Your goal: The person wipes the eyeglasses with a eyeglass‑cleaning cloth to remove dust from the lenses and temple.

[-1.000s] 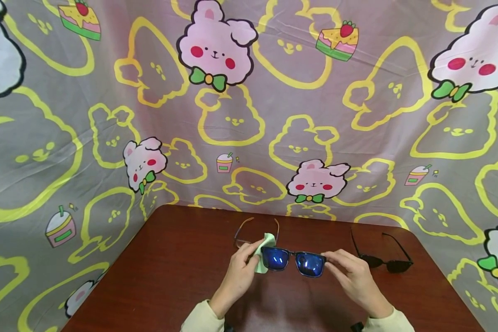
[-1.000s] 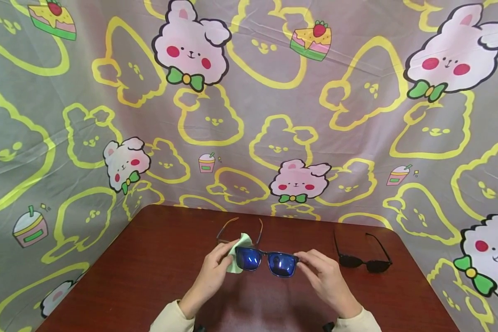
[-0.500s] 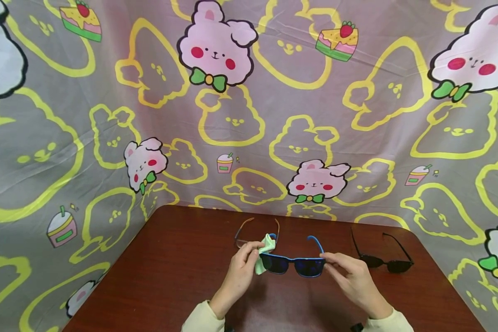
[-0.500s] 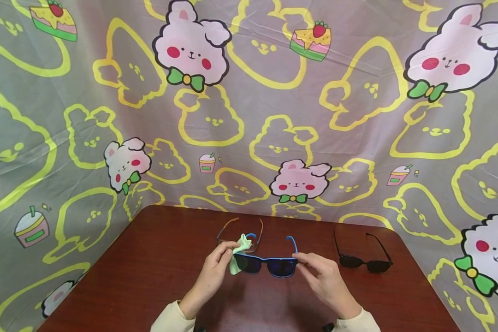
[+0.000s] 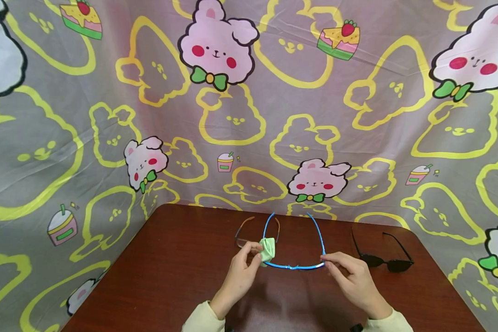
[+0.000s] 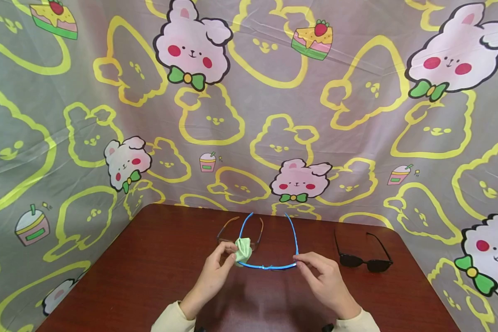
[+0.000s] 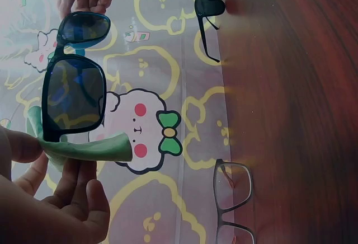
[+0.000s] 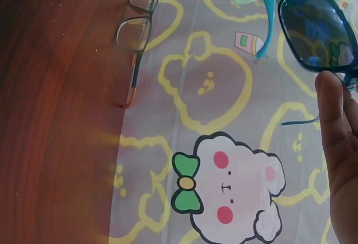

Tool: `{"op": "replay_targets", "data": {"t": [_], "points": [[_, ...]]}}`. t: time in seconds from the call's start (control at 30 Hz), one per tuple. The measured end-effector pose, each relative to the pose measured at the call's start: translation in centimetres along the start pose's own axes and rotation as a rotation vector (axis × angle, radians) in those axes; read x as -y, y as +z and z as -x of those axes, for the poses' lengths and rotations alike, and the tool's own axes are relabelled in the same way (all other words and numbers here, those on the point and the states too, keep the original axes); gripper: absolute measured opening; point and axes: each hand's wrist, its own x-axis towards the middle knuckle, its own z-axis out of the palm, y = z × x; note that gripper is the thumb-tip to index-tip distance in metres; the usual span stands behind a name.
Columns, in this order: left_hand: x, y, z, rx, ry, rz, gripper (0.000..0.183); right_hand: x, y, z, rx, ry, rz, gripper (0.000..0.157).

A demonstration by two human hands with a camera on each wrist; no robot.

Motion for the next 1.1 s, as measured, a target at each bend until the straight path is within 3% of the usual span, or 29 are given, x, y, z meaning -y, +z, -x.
{"op": "replay_targets", "data": {"t": [0.17,0.33,0.4,0.6,0.8,0.87,1.03,1.1], "points": [[-0.5,0.1,0.0,-0.009,-0.049,-0.008,0.013,0.2,0.1,-0.2,-0.040,-0.017,0.025,0.043],[-2.9,-0.4,0.1,-0.017,-0.044,-0.001,0.011,2.1,0.1,-1.3,-0.056,-0.042,-0.003,0.041],[-3.8,-0.6,0.2,-0.020,-0.049,0.001,0.011,2.7,0.0,-1.6,-0.053,-0.025,-0.011,0.039],[-4.2,-0.6,0.2,-0.063,-0.076,0.010,0.013,3.3,0.1,-1.5,-0.047,0.080,0.011,0.032],[-4.1,-0.5,0.2,-0.100,-0.090,0.026,0.021,3.3,0.3,-1.5,-0.044,0.134,0.068,0.042],[-3.0,-0.2,0.1,-0.102,-0.077,0.014,0.026,3.4,0.5,-1.6,-0.054,0.144,0.080,0.046],[-0.1,0.4,0.0,-0.092,0.050,-0.075,0.038,3.6,1.0,-1.7,-0.099,0.182,0.101,0.044],[0.1,0.4,0.1,-0.093,0.116,-0.119,0.037,3.4,1.1,-1.6,-0.104,0.200,0.102,0.043]]}}
